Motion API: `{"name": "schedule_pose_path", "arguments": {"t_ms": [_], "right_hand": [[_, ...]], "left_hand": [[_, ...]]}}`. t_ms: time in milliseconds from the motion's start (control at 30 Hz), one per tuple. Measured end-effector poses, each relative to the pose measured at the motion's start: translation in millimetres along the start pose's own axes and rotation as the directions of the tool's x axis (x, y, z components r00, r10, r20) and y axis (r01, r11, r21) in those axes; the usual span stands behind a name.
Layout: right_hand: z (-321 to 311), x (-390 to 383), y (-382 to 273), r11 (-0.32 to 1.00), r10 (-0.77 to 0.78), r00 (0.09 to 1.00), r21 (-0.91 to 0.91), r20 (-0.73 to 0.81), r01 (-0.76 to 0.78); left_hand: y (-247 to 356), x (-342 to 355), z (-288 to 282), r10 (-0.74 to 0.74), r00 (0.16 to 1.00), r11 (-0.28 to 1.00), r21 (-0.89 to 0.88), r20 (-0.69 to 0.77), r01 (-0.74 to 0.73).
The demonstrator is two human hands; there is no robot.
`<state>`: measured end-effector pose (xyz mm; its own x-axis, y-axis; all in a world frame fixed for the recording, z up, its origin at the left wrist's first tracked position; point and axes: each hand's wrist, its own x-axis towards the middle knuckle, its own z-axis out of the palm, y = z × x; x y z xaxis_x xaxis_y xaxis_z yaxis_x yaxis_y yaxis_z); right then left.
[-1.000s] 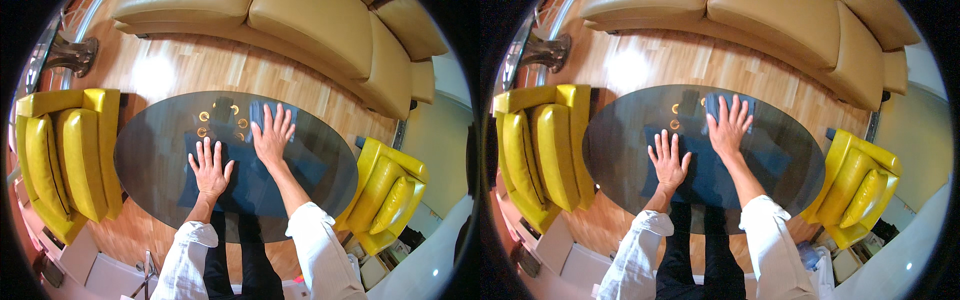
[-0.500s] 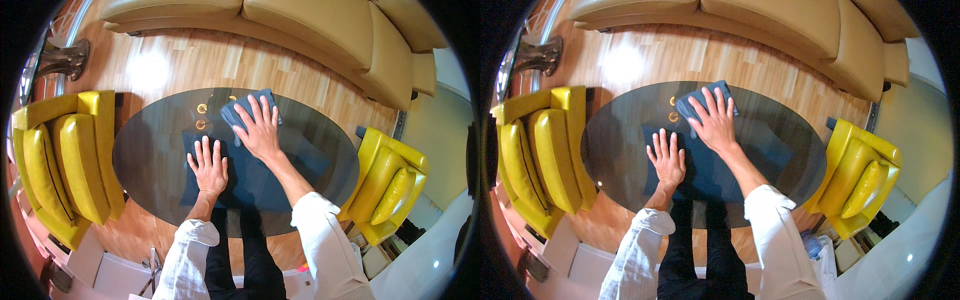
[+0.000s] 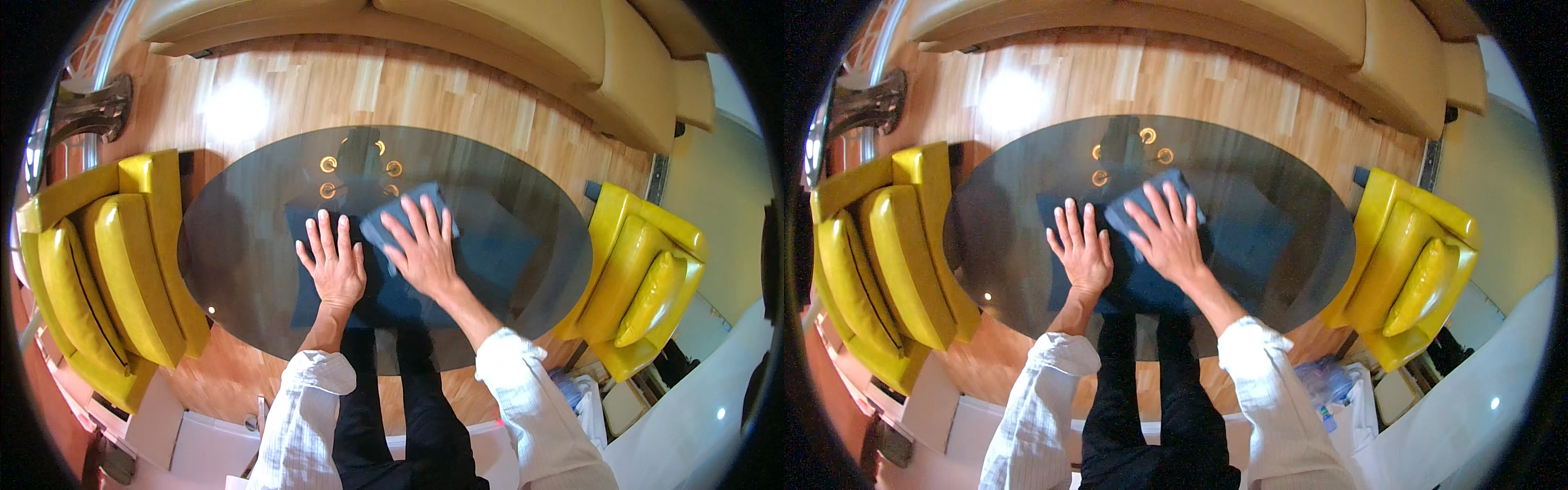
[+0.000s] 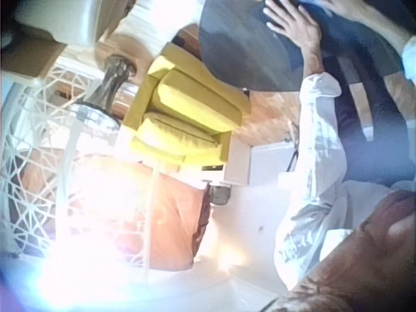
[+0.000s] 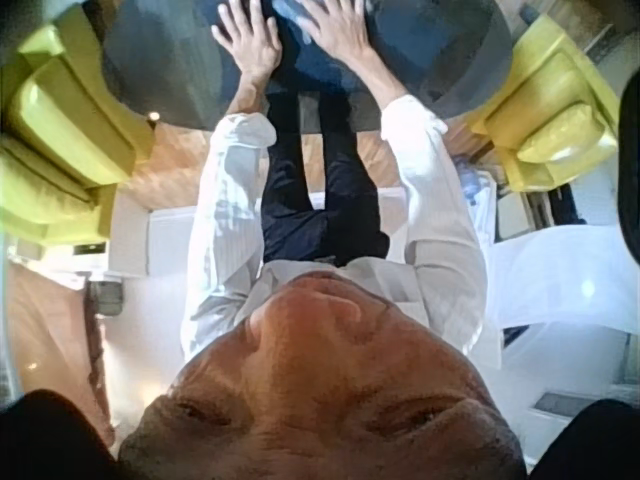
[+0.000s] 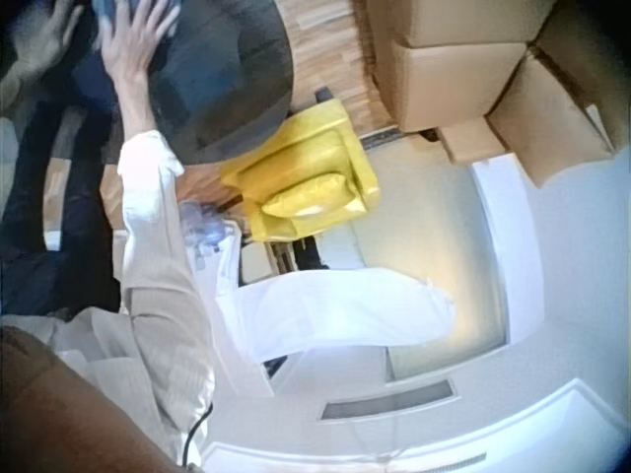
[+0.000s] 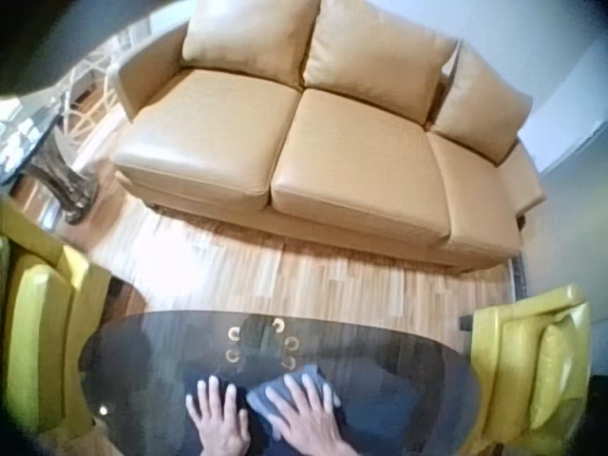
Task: The person wipes a yellow armchair, a glass coffee table, and a brown sofa using a gray cloth. The person moves between pieces of furniture and wipes different surfaces including cushions, armrests, and the tabletop.
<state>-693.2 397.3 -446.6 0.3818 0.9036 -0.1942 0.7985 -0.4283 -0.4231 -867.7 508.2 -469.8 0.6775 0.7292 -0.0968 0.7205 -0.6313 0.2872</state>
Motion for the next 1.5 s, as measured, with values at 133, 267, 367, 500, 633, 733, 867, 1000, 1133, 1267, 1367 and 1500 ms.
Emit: {"name": "schedule_pose_path", "arguments": {"t_ms": [133,267,367,500,633,733,867,1000,1133,1267,1367,1500], "right_hand": [[-7,55,-12,0.997,0.072,0.986,0.014,-0.15,-0.071],[7,6,-13,0.996,0.093,0.992,0.022,-0.091,-0.092],[27,-77,-15,0.988,0.151,0.989,0.039,0.001,-0.151],[38,-133,-19,0.968,0.241,0.971,0.064,0.013,-0.241],[24,-69,-20,0.959,0.278,0.958,0.078,-0.065,-0.273],[13,-25,-10,0.954,0.299,0.941,0.05,-0.157,-0.295],[17,-17,-12,0.966,0.258,0.939,0.035,-0.226,-0.257],[25,-40,-8,0.976,0.214,0.947,0.021,-0.238,-0.215],[33,-103,-17,0.97,0.241,0.956,0.061,-0.166,-0.234],[48,-184,-22,0.953,0.288,0.952,0.123,-0.1,-0.276],[46,-198,-24,0.955,0.275,0.96,0.135,-0.058,-0.266],[29,-160,-1,0.96,0.272,0.947,0.121,-0.169,-0.254]], "left_hand": [[3,4,1,-0.013,1.0,1.0,0.013,-0.001,0.013],[-1,5,1,-0.01,1.0,1.0,0.023,-0.009,0.01],[-1,2,2,-0.005,1.0,0.999,0.045,-0.014,0.006],[2,4,4,0.006,1.0,1.0,0.028,0.008,-0.006],[-1,1,2,0.015,1.0,0.998,0.066,-0.013,-0.014],[3,4,7,0.044,0.997,0.999,0.025,-0.056,-0.043],[0,6,2,0.04,0.997,0.998,0.052,-0.073,-0.037],[1,8,6,0.056,0.993,0.997,0.064,-0.106,-0.049],[-9,6,12,0.048,0.988,0.998,0.048,-0.148,-0.041],[-4,10,14,0.08,0.985,0.996,0.046,-0.152,-0.074],[-9,10,14,0.094,0.983,0.995,0.061,-0.155,-0.085],[37,-28,8,0.193,0.976,0.981,0.018,-0.101,-0.192]]}}
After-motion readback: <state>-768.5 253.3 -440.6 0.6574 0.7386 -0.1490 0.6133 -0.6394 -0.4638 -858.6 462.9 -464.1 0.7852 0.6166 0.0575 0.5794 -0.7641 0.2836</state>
